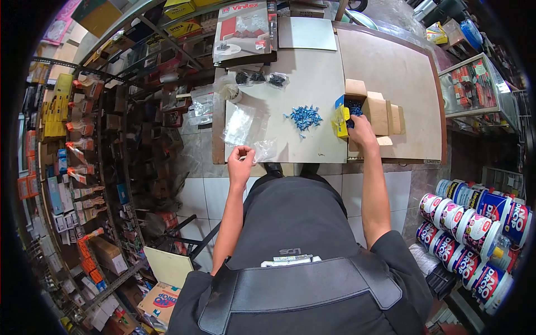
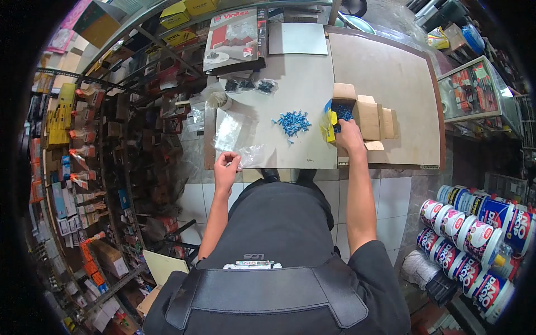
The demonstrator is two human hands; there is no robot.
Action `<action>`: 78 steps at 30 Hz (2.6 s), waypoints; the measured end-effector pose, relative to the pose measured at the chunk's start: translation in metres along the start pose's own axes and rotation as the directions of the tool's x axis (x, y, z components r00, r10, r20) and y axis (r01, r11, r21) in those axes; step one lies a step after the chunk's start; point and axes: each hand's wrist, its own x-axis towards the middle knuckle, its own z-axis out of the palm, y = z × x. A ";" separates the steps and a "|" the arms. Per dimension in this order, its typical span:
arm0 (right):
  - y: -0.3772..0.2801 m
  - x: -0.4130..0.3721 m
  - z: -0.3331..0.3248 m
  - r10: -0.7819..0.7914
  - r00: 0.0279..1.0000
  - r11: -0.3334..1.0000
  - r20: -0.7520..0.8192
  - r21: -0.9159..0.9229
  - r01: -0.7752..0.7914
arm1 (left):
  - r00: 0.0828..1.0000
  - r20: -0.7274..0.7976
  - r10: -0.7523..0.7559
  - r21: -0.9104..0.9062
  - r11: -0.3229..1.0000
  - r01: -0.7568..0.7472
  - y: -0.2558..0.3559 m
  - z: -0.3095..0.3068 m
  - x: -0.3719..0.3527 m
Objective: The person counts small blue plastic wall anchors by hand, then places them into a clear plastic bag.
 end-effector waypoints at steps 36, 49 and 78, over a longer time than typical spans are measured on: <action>-0.046 -0.035 0.008 -0.003 0.990 -0.260 0.144 0.955 -0.140 | 1.000 -0.004 0.005 -0.015 1.000 -0.005 -0.002 0.001 0.002; -0.078 -0.018 0.096 0.145 0.836 -0.390 0.530 0.807 -0.444 | 1.000 -0.022 0.005 -0.009 1.000 -0.005 -0.001 -0.005 -0.004; -0.003 -0.008 0.006 0.070 0.996 0.997 -0.054 -0.036 -0.072 | 1.000 -0.003 0.015 -0.019 1.000 -0.015 -0.005 0.000 -0.004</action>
